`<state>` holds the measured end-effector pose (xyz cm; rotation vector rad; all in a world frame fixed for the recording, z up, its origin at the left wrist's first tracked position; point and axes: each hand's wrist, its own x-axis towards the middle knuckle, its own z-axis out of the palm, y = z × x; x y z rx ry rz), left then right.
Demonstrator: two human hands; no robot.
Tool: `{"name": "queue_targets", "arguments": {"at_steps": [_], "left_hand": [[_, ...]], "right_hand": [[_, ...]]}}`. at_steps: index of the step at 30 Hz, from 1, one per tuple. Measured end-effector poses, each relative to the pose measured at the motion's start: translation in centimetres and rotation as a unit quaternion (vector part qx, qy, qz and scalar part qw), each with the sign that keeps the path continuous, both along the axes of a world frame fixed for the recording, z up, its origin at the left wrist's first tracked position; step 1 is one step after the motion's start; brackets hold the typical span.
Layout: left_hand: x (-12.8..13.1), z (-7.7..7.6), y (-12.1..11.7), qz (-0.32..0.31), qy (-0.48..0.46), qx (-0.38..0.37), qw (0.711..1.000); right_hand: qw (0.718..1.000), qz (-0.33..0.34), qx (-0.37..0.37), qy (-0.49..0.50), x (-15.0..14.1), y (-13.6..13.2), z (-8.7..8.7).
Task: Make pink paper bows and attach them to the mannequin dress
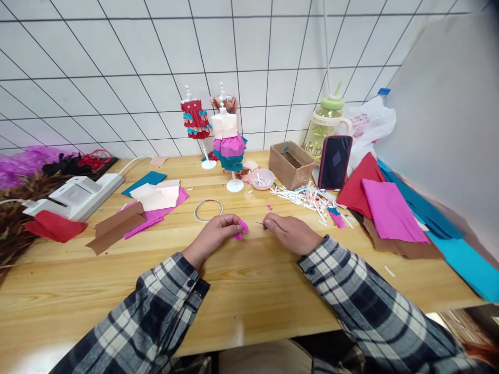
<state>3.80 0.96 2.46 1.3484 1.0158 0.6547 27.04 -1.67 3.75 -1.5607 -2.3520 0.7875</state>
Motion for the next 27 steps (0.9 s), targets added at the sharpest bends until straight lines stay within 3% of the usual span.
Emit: {"name": "queue_targets", "arguments": {"at_steps": [9,27], "left_hand": [[0.2,-0.1,-0.1,-0.015,0.013,0.029,0.999],[0.2,-0.9,0.1,-0.036,0.067,0.055,0.996]], "right_hand": [[0.993,-0.025,0.021,-0.109,-1.5,-0.5,0.4],[0.989,-0.019,0.024,-0.142,-2.7,-1.2,0.4]]}}
